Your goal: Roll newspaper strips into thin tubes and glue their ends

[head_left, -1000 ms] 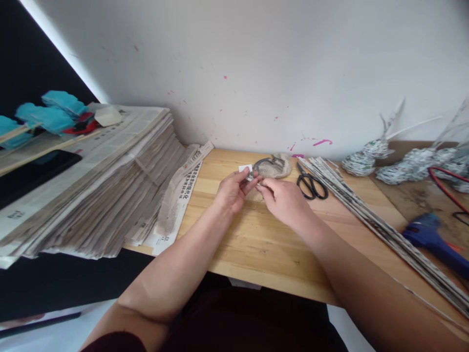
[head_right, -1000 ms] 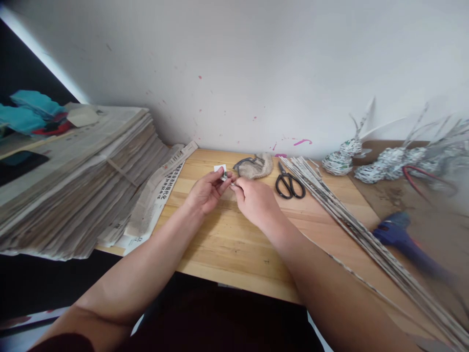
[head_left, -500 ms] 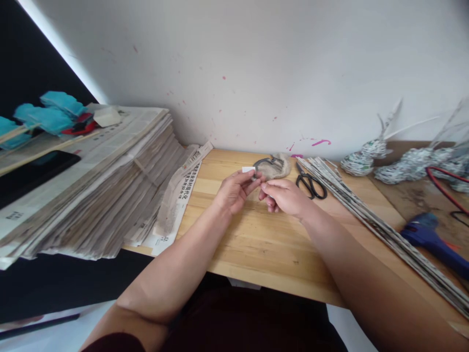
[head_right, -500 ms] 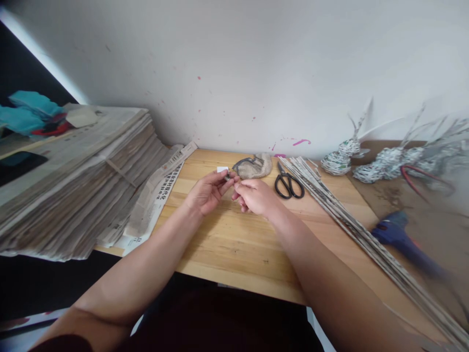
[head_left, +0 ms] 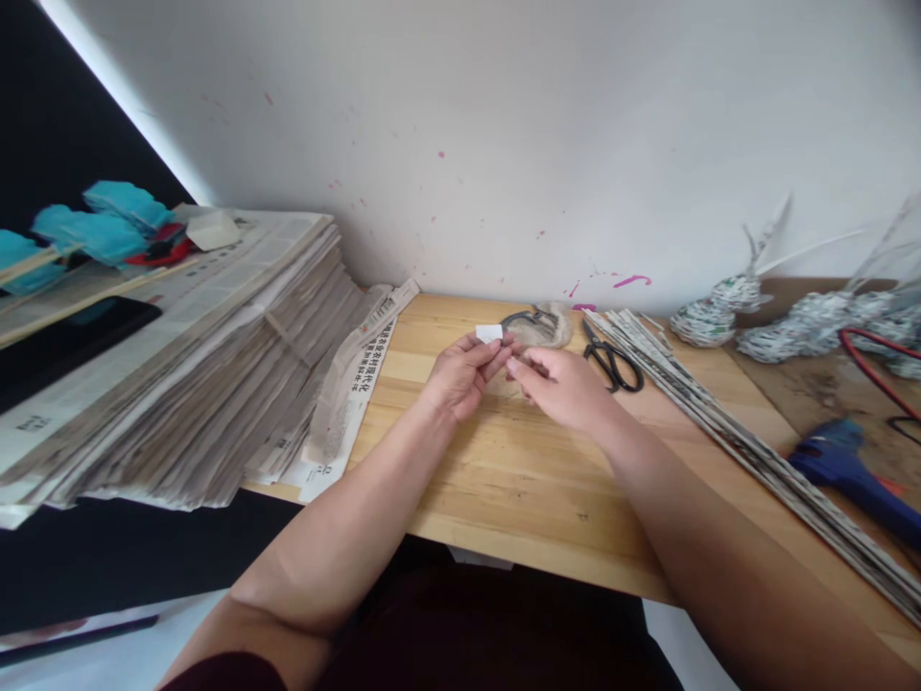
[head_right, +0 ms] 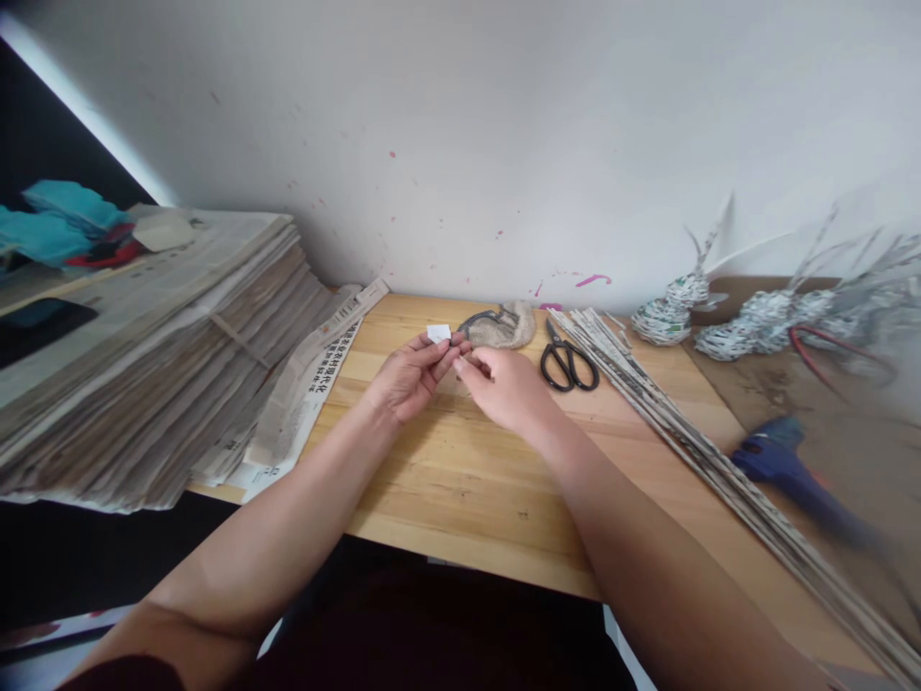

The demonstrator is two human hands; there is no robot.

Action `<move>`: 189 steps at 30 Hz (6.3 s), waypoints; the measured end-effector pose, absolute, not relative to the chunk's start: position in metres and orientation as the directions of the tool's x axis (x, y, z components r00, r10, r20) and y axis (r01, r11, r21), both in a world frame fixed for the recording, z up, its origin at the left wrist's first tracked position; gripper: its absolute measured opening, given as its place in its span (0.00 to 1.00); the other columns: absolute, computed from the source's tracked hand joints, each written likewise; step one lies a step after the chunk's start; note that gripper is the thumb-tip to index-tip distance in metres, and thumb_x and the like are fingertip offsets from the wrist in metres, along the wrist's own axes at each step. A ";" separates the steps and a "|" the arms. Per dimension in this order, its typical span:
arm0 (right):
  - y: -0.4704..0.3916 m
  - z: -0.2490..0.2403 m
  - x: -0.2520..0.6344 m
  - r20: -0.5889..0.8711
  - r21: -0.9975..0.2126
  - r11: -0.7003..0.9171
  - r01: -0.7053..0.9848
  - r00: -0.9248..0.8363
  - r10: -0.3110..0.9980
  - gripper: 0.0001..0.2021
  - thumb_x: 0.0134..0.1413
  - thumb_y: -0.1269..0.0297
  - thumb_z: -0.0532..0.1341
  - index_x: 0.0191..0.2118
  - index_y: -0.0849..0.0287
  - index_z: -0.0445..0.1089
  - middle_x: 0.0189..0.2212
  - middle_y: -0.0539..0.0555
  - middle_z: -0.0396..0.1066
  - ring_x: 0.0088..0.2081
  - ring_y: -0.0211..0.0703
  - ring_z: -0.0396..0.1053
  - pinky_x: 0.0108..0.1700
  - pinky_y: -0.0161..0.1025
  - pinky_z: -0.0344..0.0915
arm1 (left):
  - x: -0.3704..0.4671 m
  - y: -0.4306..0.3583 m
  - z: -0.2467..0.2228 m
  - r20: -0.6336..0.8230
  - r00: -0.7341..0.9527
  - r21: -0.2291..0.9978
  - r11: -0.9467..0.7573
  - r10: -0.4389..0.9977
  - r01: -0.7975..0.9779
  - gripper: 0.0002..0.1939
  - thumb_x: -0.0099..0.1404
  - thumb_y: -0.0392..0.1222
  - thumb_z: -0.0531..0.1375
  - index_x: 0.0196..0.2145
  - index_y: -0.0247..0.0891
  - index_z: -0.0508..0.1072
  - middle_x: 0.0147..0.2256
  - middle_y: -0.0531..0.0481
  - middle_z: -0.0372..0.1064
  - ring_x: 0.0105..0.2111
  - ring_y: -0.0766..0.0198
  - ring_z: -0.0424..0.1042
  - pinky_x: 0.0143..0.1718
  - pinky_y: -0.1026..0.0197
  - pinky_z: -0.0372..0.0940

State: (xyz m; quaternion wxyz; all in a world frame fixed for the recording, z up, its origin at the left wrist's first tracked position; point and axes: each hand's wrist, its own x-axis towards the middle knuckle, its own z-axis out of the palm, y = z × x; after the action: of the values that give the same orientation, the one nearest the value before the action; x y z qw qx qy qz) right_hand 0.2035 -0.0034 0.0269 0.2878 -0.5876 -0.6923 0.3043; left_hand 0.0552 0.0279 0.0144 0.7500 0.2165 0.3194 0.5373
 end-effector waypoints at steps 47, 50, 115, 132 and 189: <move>0.004 0.027 0.205 -0.308 -0.947 -0.321 -0.004 -0.271 0.912 0.16 0.58 0.55 0.58 0.25 0.62 0.69 0.11 0.46 0.60 0.15 0.34 0.64 0.17 0.30 0.56 | 0.053 0.027 0.012 -0.153 0.360 0.674 0.364 0.920 -0.643 0.08 0.62 0.24 0.59 0.37 0.31 0.75 0.35 0.47 0.76 0.34 0.68 0.77 0.34 0.71 0.71; 0.004 0.026 0.205 -0.299 -0.951 -0.310 0.004 -0.273 0.914 0.16 0.58 0.55 0.58 0.25 0.62 0.69 0.12 0.46 0.61 0.15 0.34 0.64 0.17 0.30 0.56 | 0.052 0.028 0.013 -0.157 0.360 0.678 0.366 0.919 -0.638 0.05 0.64 0.28 0.59 0.37 0.31 0.74 0.35 0.47 0.76 0.34 0.67 0.77 0.35 0.70 0.72; 0.000 0.026 0.203 -0.145 -0.985 -0.120 0.127 -0.207 0.967 0.15 0.56 0.51 0.62 0.32 0.58 0.68 0.22 0.48 0.67 0.20 0.34 0.67 0.21 0.31 0.59 | 0.053 0.032 0.012 -0.180 0.287 0.646 0.333 0.941 -0.687 0.07 0.60 0.25 0.62 0.35 0.33 0.73 0.30 0.52 0.73 0.29 0.72 0.76 0.32 0.75 0.71; 0.003 0.018 0.202 0.280 -0.913 0.260 0.315 0.020 0.960 0.12 0.55 0.55 0.63 0.41 0.55 0.72 0.40 0.56 0.75 0.42 0.45 0.72 0.48 0.44 0.67 | 0.059 0.026 0.011 -0.190 0.268 0.685 0.323 0.944 -0.652 0.08 0.59 0.24 0.62 0.36 0.32 0.76 0.31 0.51 0.74 0.30 0.74 0.75 0.39 0.73 0.71; -0.086 0.067 0.318 0.194 -0.134 -0.080 0.988 0.105 0.975 0.14 0.60 0.62 0.54 0.45 0.62 0.72 0.42 0.62 0.75 0.43 0.51 0.70 0.43 0.42 0.60 | 0.069 0.020 0.002 -0.246 0.296 0.768 0.372 0.923 -0.521 0.09 0.61 0.21 0.58 0.33 0.29 0.77 0.32 0.47 0.76 0.33 0.67 0.78 0.36 0.72 0.73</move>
State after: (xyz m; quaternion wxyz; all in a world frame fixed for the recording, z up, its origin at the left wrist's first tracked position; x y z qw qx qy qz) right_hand 0.3184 -0.0861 0.0670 0.1158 -0.7342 -0.6684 -0.0269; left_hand 0.0689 0.0204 0.0019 0.7516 0.2885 0.3483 0.4803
